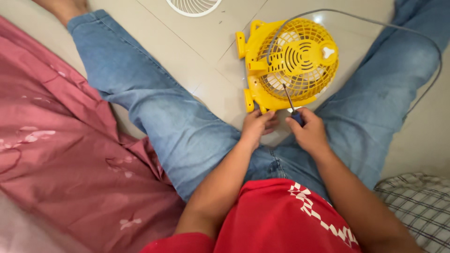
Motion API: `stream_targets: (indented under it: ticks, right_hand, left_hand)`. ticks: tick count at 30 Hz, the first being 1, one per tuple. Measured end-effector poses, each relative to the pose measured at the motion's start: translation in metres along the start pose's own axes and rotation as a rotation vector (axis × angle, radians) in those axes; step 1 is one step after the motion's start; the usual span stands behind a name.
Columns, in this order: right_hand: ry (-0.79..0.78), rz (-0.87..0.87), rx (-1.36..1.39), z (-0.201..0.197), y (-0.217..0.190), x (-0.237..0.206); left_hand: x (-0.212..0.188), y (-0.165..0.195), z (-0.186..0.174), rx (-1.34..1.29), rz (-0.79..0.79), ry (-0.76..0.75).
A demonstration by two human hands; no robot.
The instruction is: The person lies on the floor servicing a small yellow desk fan, using a screwdriver to unscrew and remove the rear grille and fan blade, then reattaching the blade and front cover and checking the reassembled fan.
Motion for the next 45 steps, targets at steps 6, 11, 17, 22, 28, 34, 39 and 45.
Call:
stream_targets:
  ticks: [6,11,17,22,28,34,39,45]
  right_hand:
    - [0.005,0.105,0.187,-0.008,-0.001,-0.016]
    - [0.027,0.03,0.103,-0.009,-0.018,-0.024]
    - [0.065,0.055,0.004,-0.008,-0.045,-0.035]
    - [0.057,0.024,-0.147,-0.01,-0.072,-0.049]
    - [0.052,-0.072,-0.248,-0.012,-0.094,-0.067]
    - [0.047,-0.119,-0.208,-0.015,-0.108,-0.075]
    - [0.025,-0.029,-0.227,-0.013,-0.11,-0.072]
    - [-0.013,-0.032,-0.238,-0.007,-0.113,-0.067]
  left_hand:
    - [-0.002,0.009,0.014,0.03,-0.02,-0.017]
    - [-0.016,0.02,0.025,0.135,0.025,-0.007]
    - [-0.036,0.029,0.035,0.173,0.018,-0.045]
    - [-0.054,0.036,0.047,0.182,0.013,-0.068]
    - [-0.073,0.04,0.052,0.123,0.019,-0.054]
    - [-0.079,0.041,0.058,0.17,-0.014,-0.05]
    - [-0.079,0.046,0.059,0.212,-0.015,-0.07]
    - [-0.076,0.049,0.056,0.222,-0.011,-0.063]
Point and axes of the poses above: each hand's wrist, its own x-axis towards the middle knuckle, its own z-axis out of the palm, y = z × x, the point moved 5 cm from there along x, towards the middle knuckle, and after that the axes turned 7 degrees about -y, right-handed, at the moved point
